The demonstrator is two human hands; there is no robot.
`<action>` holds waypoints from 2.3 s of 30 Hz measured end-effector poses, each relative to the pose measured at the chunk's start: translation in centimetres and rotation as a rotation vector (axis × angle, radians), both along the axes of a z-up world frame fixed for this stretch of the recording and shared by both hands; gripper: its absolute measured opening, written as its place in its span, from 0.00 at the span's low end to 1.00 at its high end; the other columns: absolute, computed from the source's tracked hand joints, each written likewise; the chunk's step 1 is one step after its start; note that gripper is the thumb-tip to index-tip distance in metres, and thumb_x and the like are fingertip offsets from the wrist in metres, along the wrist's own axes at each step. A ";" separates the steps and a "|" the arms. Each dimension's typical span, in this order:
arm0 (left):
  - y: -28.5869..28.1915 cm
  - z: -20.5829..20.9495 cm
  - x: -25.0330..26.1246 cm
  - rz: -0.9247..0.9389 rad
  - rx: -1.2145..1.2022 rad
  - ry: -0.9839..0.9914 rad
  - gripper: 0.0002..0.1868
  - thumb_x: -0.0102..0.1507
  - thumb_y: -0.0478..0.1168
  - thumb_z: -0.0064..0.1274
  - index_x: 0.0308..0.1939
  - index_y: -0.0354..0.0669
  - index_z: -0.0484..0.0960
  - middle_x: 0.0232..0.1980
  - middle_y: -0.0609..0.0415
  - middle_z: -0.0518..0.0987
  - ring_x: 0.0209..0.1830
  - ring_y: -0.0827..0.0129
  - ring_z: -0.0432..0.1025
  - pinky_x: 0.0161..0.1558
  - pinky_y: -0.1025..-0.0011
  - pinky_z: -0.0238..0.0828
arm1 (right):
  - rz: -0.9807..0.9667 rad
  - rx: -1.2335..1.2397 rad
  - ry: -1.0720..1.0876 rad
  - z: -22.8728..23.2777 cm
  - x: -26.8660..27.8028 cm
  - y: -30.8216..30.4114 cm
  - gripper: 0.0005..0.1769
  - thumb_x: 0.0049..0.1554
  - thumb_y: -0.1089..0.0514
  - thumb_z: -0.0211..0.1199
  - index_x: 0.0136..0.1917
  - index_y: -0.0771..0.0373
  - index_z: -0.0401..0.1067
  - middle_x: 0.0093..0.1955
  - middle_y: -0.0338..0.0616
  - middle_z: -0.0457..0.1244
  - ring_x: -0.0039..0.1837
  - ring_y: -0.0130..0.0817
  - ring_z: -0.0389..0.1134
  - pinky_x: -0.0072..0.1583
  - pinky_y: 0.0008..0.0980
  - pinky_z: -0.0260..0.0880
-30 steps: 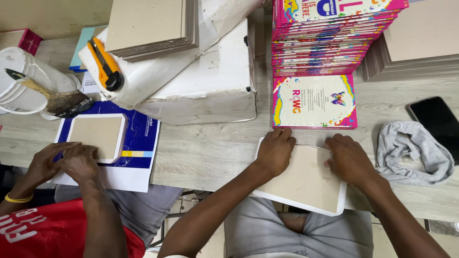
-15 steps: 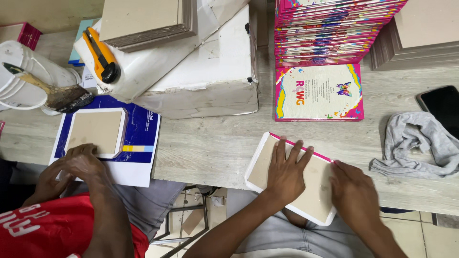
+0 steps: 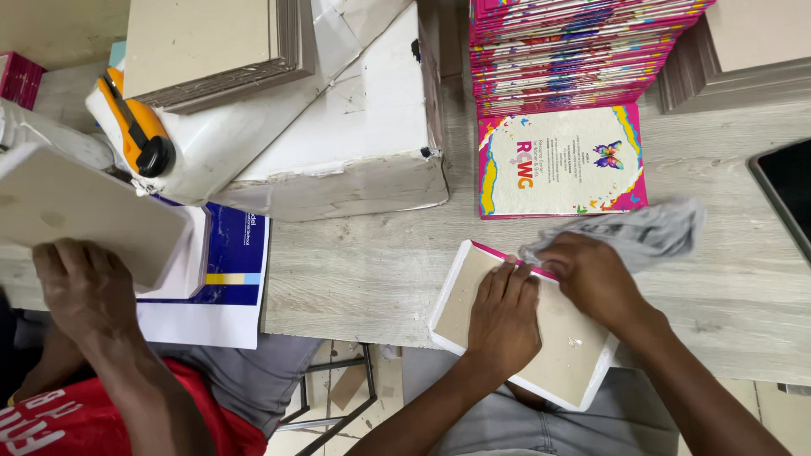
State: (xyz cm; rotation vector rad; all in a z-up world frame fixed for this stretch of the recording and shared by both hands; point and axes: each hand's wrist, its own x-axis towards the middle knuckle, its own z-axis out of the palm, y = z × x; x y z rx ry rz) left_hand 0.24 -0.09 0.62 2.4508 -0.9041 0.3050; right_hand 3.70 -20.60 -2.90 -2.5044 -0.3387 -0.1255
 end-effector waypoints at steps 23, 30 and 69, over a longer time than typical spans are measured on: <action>0.3 0.5 0.5 -0.056 0.059 0.083 0.36 0.59 0.33 0.54 0.74 0.43 0.73 0.63 0.37 0.75 0.74 0.40 0.67 0.74 0.47 0.60 | -0.047 -0.464 0.499 4.2 -6.3 -5.0 0.07 0.60 0.51 0.60 0.43 0.42 0.78 0.50 0.25 0.71 0.52 0.38 0.74 0.48 0.43 0.73; 0.1 1.5 0.1 -0.036 0.086 0.249 0.26 0.69 0.36 0.48 0.72 0.40 0.74 0.80 0.25 0.63 0.85 0.26 0.52 0.80 0.35 0.45 | -0.177 -0.271 0.328 2.8 -3.5 0.3 0.11 0.62 0.54 0.61 0.38 0.47 0.80 0.39 0.34 0.71 0.47 0.45 0.77 0.46 0.42 0.78; 1.0 1.5 -1.1 0.090 0.070 0.035 0.28 0.66 0.40 0.58 0.72 0.44 0.77 0.77 0.44 0.73 0.71 0.35 0.66 0.70 0.41 0.61 | -0.234 -0.694 0.776 6.8 -8.8 -7.8 0.13 0.61 0.50 0.53 0.43 0.40 0.79 0.63 0.16 0.67 0.64 0.28 0.74 0.59 0.37 0.77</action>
